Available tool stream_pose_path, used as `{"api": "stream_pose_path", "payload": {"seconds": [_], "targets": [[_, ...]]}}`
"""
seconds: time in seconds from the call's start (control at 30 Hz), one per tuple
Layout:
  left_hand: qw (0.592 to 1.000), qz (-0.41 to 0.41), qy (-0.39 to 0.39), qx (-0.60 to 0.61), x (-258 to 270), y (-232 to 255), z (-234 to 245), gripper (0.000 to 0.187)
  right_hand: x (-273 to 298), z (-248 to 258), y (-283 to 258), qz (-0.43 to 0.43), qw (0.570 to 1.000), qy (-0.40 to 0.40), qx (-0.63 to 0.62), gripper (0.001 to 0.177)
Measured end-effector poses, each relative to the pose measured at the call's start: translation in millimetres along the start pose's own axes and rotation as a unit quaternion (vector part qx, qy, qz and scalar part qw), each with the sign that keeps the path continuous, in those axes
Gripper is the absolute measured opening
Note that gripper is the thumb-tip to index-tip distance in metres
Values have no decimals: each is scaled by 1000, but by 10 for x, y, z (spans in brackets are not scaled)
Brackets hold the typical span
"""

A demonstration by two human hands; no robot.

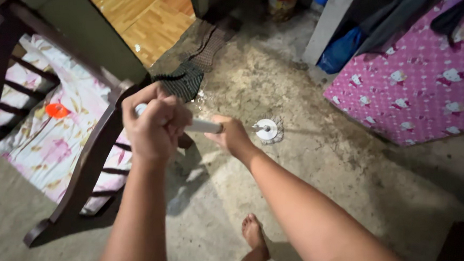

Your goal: The person assembles a mop by connecting the handle segments and attaching the mop head, then moves the completed mop between different rooms.

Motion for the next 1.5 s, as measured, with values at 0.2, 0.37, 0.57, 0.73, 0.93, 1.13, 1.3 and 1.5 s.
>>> {"api": "stream_pose_path", "payload": {"seconds": [0.2, 0.37, 0.57, 0.73, 0.93, 1.13, 1.3, 1.5], "targets": [[996, 46, -69, 39, 475, -6, -70, 23, 857, 8, 63, -35, 997, 63, 29, 13], [971, 163, -86, 154, 1089, -742, -423, 11, 2133, 109, 1255, -279, 864, 235, -347, 22], [936, 276, -146, 163, 2363, -1490, -1114, 3, 4046, 642, 2092, -354, 804, 331, -344, 18], [949, 274, -57, 143, 2668, -1478, -903, 22, 4108, 408, 1692, -414, 890, 180, 69, 16], [976, 164, -4, 143, 2007, -524, 132, 15, 2729, -505, 790, -233, 937, 157, 205, 20], [999, 38, 11, 8, 1567, 773, 1190, 29, 1343, -1722, -153, -103, 981, 141, 86, 20], [999, 3, 13, -31, 1315, 1193, 1589, 31, 933, -2241, -570, -64, 989, 134, 12, 24], [998, 55, -23, 14, 1311, 1196, 1682, 31, 1239, -2261, -649, -79, 985, 151, 38, 21]]}}
Point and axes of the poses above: each hand's wrist, its own x-axis away from the middle knuckle, its own z-axis out of the back of the hand, y = z × x, the point moved 1 cm from there along -x, towards the middle knuckle, and after that the axes turned 1 degree about -x, right-handed, at the moved point
